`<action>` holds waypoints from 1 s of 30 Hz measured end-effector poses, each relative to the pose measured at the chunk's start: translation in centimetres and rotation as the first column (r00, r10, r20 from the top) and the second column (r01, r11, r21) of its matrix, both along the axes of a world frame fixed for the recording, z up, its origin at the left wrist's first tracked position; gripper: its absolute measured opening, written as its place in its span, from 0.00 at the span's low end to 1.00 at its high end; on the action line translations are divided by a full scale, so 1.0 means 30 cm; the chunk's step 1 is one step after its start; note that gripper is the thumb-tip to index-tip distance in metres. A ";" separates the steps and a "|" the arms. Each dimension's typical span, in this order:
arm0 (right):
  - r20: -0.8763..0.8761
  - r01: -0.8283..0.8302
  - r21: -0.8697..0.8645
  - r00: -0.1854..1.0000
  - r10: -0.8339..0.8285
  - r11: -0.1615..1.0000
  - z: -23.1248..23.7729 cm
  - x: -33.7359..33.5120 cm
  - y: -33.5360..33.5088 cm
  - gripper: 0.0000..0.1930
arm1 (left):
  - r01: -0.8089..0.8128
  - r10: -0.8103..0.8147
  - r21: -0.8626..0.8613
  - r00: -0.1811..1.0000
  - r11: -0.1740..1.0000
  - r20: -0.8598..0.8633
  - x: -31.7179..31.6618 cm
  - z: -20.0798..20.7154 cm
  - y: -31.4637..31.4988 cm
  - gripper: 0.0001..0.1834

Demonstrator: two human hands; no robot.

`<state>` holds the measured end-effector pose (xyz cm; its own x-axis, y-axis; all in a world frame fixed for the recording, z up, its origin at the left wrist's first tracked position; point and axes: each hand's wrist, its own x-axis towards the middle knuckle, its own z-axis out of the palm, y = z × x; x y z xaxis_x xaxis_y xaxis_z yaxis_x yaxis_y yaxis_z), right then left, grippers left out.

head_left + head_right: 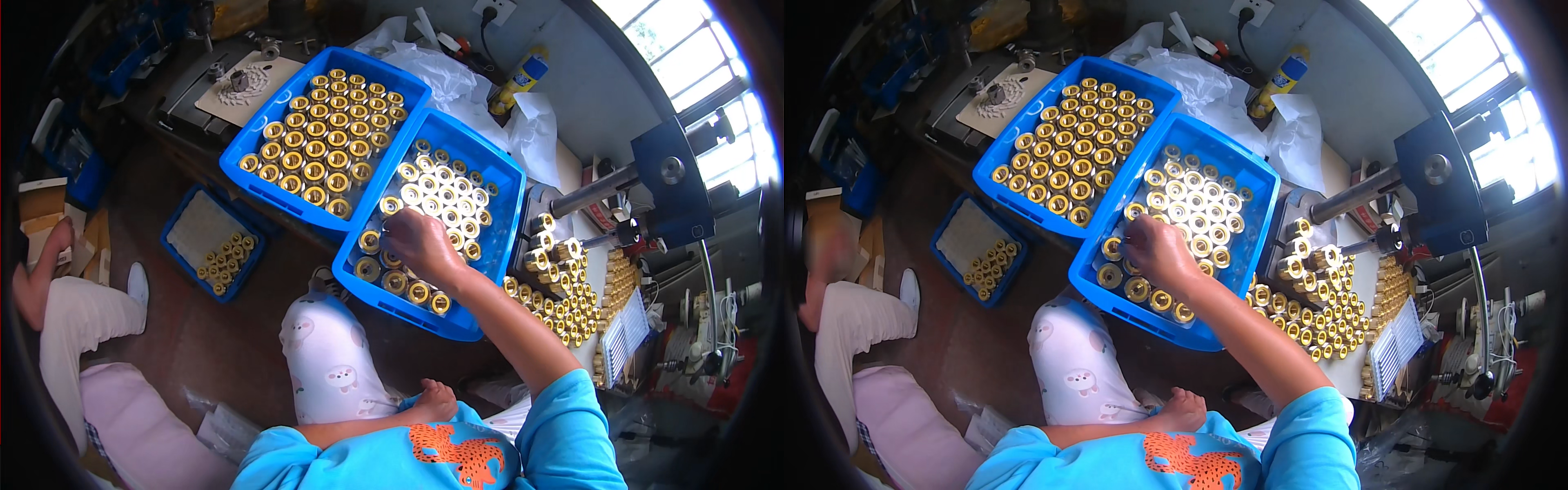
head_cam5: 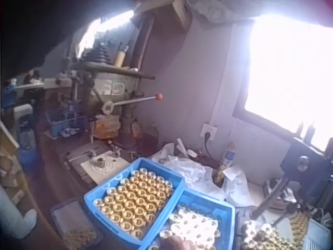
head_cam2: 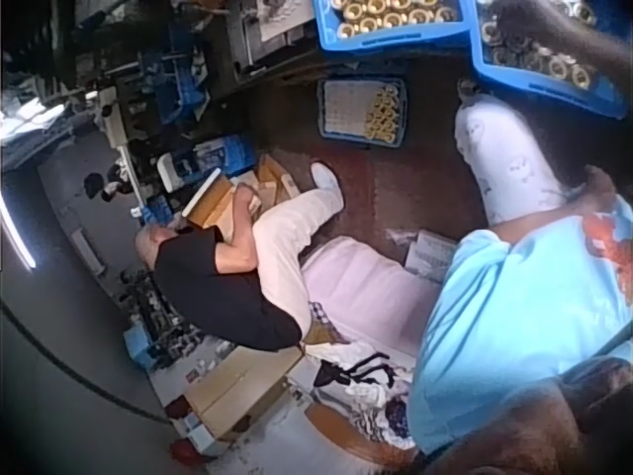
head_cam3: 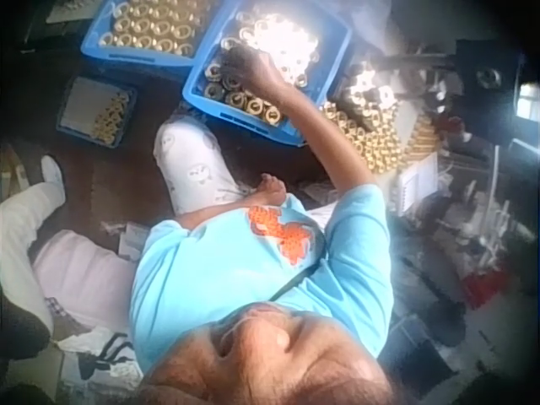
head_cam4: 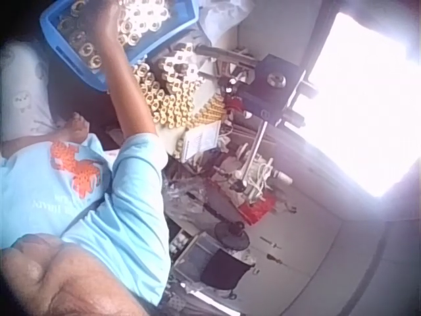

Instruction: The person assembles circular metal components by hand, organizing them on a workbench and under a manual press.

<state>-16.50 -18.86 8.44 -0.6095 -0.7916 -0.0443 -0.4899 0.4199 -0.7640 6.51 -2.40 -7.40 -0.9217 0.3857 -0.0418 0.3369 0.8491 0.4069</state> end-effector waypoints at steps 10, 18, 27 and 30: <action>-0.162 -0.046 0.025 0.986 0.049 0.999 -0.061 -0.009 -0.051 0.06 | -0.112 0.116 0.029 0.944 0.993 -0.308 0.001 -0.006 -0.009 0.11; 0.080 -0.159 0.068 0.985 0.154 0.985 -0.003 0.055 0.001 0.06 | -0.102 0.100 0.007 0.958 0.995 -0.268 0.002 -0.005 -0.007 0.12; -0.227 -0.098 0.069 0.968 0.111 0.993 -0.028 0.024 0.029 0.03 | -0.030 0.026 -0.029 0.992 0.999 -0.124 0.001 -0.005 -0.002 0.15; -0.224 -0.146 0.094 0.961 0.164 0.985 -0.025 -0.014 0.069 0.03 | 0.003 -0.006 -0.047 0.998 0.999 -0.066 -0.003 0.015 -0.007 0.15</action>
<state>-16.91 -16.78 7.70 -0.4804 -0.8769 0.0191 -0.7126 0.3775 -0.5913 6.42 -2.62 -6.96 -0.9213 0.3889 0.0011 0.3656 0.8651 0.3435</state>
